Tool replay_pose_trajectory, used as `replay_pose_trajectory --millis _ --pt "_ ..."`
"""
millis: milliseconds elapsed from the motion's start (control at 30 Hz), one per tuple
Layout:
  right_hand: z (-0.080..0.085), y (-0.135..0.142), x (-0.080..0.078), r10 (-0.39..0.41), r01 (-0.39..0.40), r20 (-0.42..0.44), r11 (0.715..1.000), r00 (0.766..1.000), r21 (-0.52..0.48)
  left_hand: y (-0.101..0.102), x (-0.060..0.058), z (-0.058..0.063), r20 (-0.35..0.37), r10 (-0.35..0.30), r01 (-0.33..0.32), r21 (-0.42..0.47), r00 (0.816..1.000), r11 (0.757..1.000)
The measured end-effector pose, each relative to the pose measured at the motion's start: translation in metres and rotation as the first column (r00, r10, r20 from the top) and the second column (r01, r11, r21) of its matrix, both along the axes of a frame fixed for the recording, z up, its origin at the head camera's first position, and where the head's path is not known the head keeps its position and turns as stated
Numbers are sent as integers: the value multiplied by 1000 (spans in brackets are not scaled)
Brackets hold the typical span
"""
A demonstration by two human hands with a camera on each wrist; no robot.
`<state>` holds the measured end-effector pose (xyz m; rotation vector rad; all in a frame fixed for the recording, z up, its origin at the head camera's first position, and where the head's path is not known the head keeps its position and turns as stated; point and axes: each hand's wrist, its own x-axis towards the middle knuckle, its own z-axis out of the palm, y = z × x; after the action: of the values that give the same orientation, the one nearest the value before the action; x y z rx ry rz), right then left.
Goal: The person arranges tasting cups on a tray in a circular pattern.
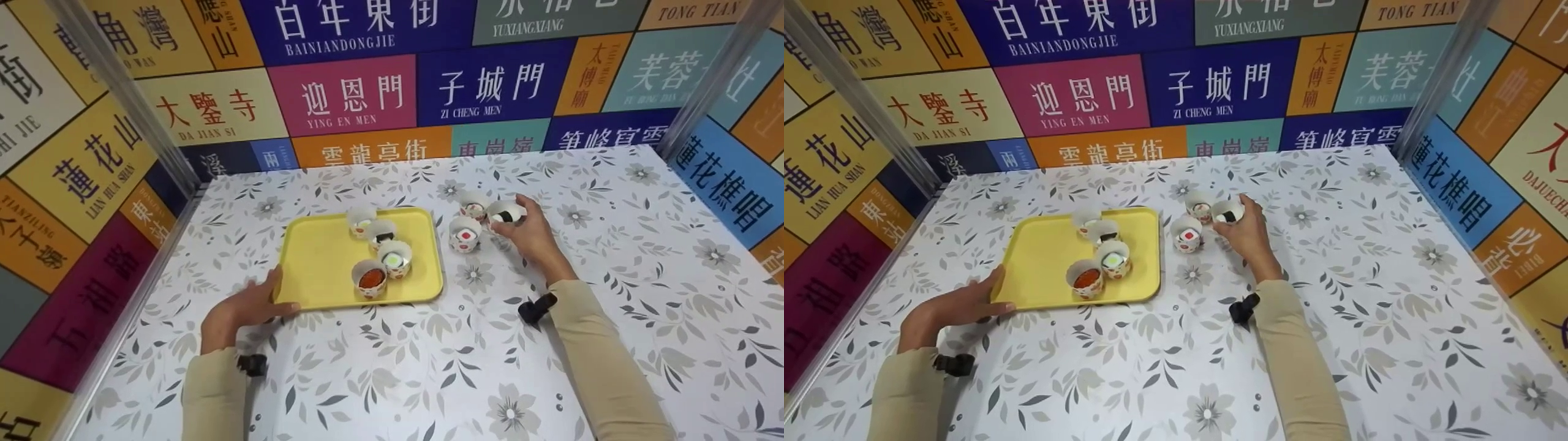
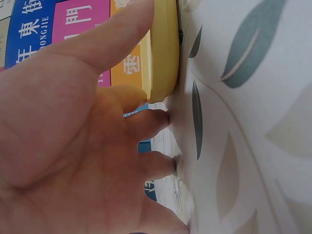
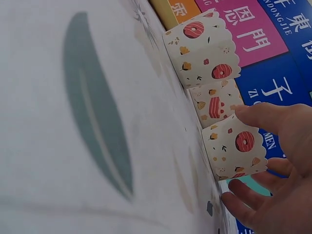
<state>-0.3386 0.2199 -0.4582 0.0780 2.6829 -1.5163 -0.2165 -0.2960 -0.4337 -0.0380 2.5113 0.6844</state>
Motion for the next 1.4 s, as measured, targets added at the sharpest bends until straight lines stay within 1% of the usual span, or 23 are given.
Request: replay_pose_trajectory --millis 100,233,567,767,933,1167,1400 --pt "0 0 -1 4 -4 8 1000 1000 11 0 0 0 4 13 -13 6 1000 1000" --pt "0 1 -2 0 -1 23 999 1000 33 0 0 1 8 15 -15 3 1000 1000" --pt "0 0 -1 -4 2 51 999 999 36 0 1 0 -2 3 -3 -1 1000 1000" --pt "1 0 -1 -10 8 44 999 999 45 1 1 0 8 21 -21 9 1000 1000" --pt "1 0 0 -19 17 40 999 999 41 1 2 0 5 9 -9 27 1000 1000" --pt "0 0 1 -33 33 14 999 999 20 1 2 1 8 20 -20 16 1000 1000" --pt "4 -2 2 -62 62 -1 998 998 -6 1 1 0 17 32 -32 12 999 999"
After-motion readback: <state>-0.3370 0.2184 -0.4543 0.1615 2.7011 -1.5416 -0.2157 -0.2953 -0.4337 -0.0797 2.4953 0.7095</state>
